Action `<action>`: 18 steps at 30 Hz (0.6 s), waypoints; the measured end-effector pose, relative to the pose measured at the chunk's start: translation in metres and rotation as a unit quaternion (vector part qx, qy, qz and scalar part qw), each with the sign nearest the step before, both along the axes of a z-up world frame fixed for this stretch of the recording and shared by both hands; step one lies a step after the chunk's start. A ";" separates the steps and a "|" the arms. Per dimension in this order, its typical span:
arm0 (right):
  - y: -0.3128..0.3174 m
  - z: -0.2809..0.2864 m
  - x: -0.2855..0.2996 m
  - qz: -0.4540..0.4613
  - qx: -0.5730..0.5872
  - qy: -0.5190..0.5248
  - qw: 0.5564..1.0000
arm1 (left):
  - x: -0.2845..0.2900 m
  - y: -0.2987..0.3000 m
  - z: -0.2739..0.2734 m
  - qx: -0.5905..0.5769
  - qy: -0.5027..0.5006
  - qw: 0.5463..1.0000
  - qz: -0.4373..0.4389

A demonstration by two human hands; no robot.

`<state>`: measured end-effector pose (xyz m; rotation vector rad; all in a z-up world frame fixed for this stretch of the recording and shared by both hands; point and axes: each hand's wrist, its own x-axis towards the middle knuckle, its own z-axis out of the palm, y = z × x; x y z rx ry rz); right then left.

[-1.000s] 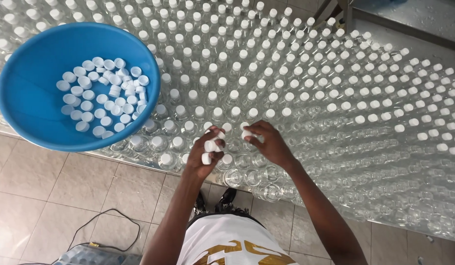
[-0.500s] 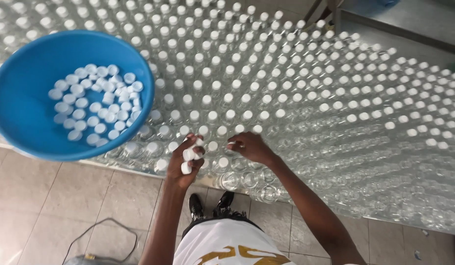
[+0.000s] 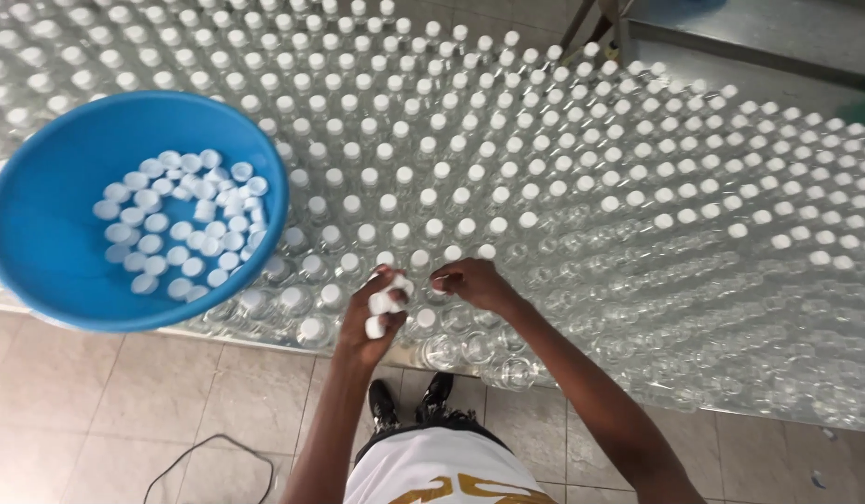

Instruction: Placing plastic caps onto the necks of clear plastic bottles arranged on a production table.

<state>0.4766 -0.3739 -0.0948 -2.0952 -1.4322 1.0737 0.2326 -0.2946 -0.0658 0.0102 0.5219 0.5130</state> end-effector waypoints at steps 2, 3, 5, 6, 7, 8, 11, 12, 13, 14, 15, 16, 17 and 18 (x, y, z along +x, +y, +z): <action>-0.009 0.020 -0.010 0.017 0.065 -0.064 0.996 | 0.009 -0.005 -0.004 0.014 0.000 1.000 0.002; -0.013 0.031 -0.013 0.027 0.130 -0.131 0.982 | 0.014 -0.007 -0.005 0.028 -0.005 1.000 -0.002; -0.022 0.061 -0.028 0.001 0.187 -0.112 0.976 | 0.021 -0.009 -0.012 0.031 -0.011 0.999 -0.003; -0.032 0.076 -0.033 -0.034 0.237 -0.096 0.966 | 0.026 -0.014 -0.016 0.029 -0.019 0.999 -0.014; -0.035 0.092 -0.044 -0.031 0.237 -0.094 0.966 | 0.031 -0.015 -0.009 0.028 -0.019 0.999 -0.011; -0.042 0.106 -0.056 0.013 0.277 -0.065 0.959 | 0.034 -0.019 -0.003 0.036 0.013 0.999 -0.009; -0.052 0.111 -0.081 0.097 0.325 -0.058 0.939 | 0.048 -0.027 -0.007 0.025 0.041 0.999 -0.004; -0.053 0.107 -0.085 0.143 0.333 -0.082 0.928 | 0.055 -0.028 -0.011 0.007 0.035 0.999 0.003; -0.052 0.101 -0.086 0.139 0.333 -0.086 0.929 | 0.053 -0.025 -0.011 0.008 0.033 0.999 -0.002; -0.053 0.096 -0.085 0.135 0.346 -0.098 0.923 | 0.054 -0.024 -0.013 0.007 0.032 0.999 -0.003; -0.054 0.090 -0.084 0.130 0.360 -0.110 0.917 | 0.054 -0.023 -0.015 0.006 0.030 1.000 -0.005; -0.055 0.094 -0.087 0.127 0.357 -0.115 0.918 | 0.054 -0.023 -0.020 0.005 0.026 1.000 -0.010; -0.056 0.097 -0.089 0.121 0.364 -0.083 0.920 | 0.054 -0.023 -0.026 -0.018 0.015 0.999 -0.025; -0.058 0.099 -0.093 0.115 0.369 -0.048 0.921 | 0.051 -0.023 -0.033 -0.042 0.005 0.998 -0.040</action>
